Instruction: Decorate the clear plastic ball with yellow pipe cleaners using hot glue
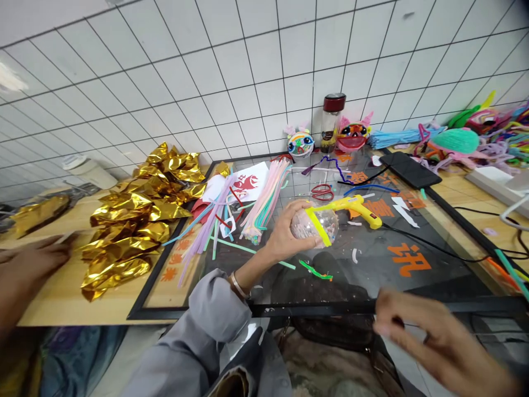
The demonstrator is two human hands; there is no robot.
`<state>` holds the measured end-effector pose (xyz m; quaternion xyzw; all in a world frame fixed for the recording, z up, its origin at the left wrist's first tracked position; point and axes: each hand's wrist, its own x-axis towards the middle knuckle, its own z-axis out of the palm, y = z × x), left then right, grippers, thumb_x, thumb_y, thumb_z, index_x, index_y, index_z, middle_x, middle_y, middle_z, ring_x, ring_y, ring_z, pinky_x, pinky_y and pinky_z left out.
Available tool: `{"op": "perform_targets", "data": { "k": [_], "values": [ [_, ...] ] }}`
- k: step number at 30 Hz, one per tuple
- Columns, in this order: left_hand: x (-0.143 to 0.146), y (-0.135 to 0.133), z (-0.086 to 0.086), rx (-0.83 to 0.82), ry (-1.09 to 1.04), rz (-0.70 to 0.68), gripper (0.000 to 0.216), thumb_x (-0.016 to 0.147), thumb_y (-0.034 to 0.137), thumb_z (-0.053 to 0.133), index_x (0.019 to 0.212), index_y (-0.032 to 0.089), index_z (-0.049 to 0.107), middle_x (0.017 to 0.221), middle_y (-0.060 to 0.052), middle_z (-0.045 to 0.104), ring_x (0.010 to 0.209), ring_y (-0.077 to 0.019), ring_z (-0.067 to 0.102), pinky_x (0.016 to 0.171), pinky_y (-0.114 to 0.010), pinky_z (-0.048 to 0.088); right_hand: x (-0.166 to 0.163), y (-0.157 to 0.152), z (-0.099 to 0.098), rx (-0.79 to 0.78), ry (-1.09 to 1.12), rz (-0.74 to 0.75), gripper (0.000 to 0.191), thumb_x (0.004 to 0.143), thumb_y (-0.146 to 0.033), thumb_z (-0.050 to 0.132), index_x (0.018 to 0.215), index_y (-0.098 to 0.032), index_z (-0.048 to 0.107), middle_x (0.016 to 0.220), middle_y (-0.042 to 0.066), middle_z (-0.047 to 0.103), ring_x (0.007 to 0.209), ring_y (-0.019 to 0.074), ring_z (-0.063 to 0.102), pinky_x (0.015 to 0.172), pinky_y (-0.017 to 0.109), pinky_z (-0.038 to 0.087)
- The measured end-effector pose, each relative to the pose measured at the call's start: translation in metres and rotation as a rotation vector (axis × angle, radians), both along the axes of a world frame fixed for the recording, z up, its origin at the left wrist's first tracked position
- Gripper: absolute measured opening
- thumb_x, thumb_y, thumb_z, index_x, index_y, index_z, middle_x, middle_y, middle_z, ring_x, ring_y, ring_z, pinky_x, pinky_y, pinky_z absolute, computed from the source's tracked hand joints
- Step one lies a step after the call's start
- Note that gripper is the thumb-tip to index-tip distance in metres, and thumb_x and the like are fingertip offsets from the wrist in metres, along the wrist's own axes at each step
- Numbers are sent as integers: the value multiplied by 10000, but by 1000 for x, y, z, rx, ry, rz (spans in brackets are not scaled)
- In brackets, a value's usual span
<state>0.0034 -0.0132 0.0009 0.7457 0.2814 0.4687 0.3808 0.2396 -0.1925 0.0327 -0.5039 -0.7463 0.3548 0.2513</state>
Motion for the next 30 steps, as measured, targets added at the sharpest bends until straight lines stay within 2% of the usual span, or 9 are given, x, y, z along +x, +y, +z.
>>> {"op": "perform_targets", "data": {
  "k": [2, 5, 9, 13, 17, 19, 24, 27, 30],
  "values": [
    [0, -1, 0, -38, -9, 2, 643, 622, 329, 812, 1200, 231, 549, 1293, -96, 570, 1244, -292, 547, 1107, -437, 395, -2, 28, 20, 243, 95, -198, 226, 935, -379, 532, 771, -237, 595, 731, 5, 624, 676, 144, 594, 608, 239, 473],
    [-2, 0, 1, -72, -16, 7, 663, 605, 333, 827, 1204, 237, 559, 1295, -88, 571, 1233, -292, 552, 1102, -424, 395, -9, 79, 33, 393, 156, -362, 236, 918, -410, 556, 787, -224, 618, 691, 2, 609, 632, 143, 566, 585, 257, 453],
    [-9, 5, 5, -113, 32, 2, 671, 603, 324, 832, 1211, 222, 567, 1270, -87, 584, 1211, -291, 556, 1093, -411, 394, -24, 145, 35, 468, 244, -302, 230, 915, -390, 531, 854, -201, 647, 800, 29, 667, 719, 157, 606, 666, 291, 484],
    [-15, 10, 6, -204, 43, -12, 680, 614, 325, 831, 1229, 210, 564, 1263, -88, 589, 1191, -287, 564, 1065, -396, 423, -38, 184, 25, 537, 282, -226, 163, 849, -333, 583, 892, -186, 641, 869, 39, 670, 790, 169, 613, 756, 333, 500],
    [-17, 12, 3, -266, 39, -47, 692, 605, 338, 843, 1230, 215, 571, 1245, -78, 594, 1147, -272, 584, 1000, -358, 471, -39, 189, 2, 489, 362, -258, 226, 831, -345, 612, 997, -191, 623, 940, 52, 676, 854, 184, 628, 794, 356, 497],
    [-17, 11, 1, -272, 41, -72, 679, 614, 335, 840, 1230, 224, 575, 1235, -75, 597, 1130, -266, 592, 984, -353, 480, -34, 183, -6, 418, 353, -202, 295, 827, -351, 625, 1081, -203, 607, 1028, 66, 675, 957, 202, 627, 858, 377, 492],
    [-18, 10, 0, -309, 9, -129, 706, 617, 362, 842, 1250, 232, 557, 1206, -72, 603, 1088, -260, 605, 937, -340, 499, -24, 171, -3, 256, 302, 68, 709, 814, -455, 676, 1427, -255, 379, 1396, 115, 524, 1277, 260, 507, 1011, 443, 443],
    [-20, 12, -1, -314, -9, -129, 705, 614, 402, 849, 1236, 233, 563, 1204, -64, 609, 1101, -259, 602, 958, -342, 487, -25, 168, 1, 243, 178, 195, 943, 754, -492, 743, 1517, -259, 241, 1472, 130, 446, 1351, 283, 447, 1088, 489, 389],
    [-20, 15, 0, -343, -49, -138, 720, 590, 458, 858, 1205, 221, 568, 1201, -68, 617, 1110, -264, 599, 968, -352, 482, -28, 166, 0, 250, 105, 261, 1057, 725, -485, 773, 1552, -243, 159, 1531, 146, 364, 1403, 304, 385, 1140, 526, 322]
  ]
}}
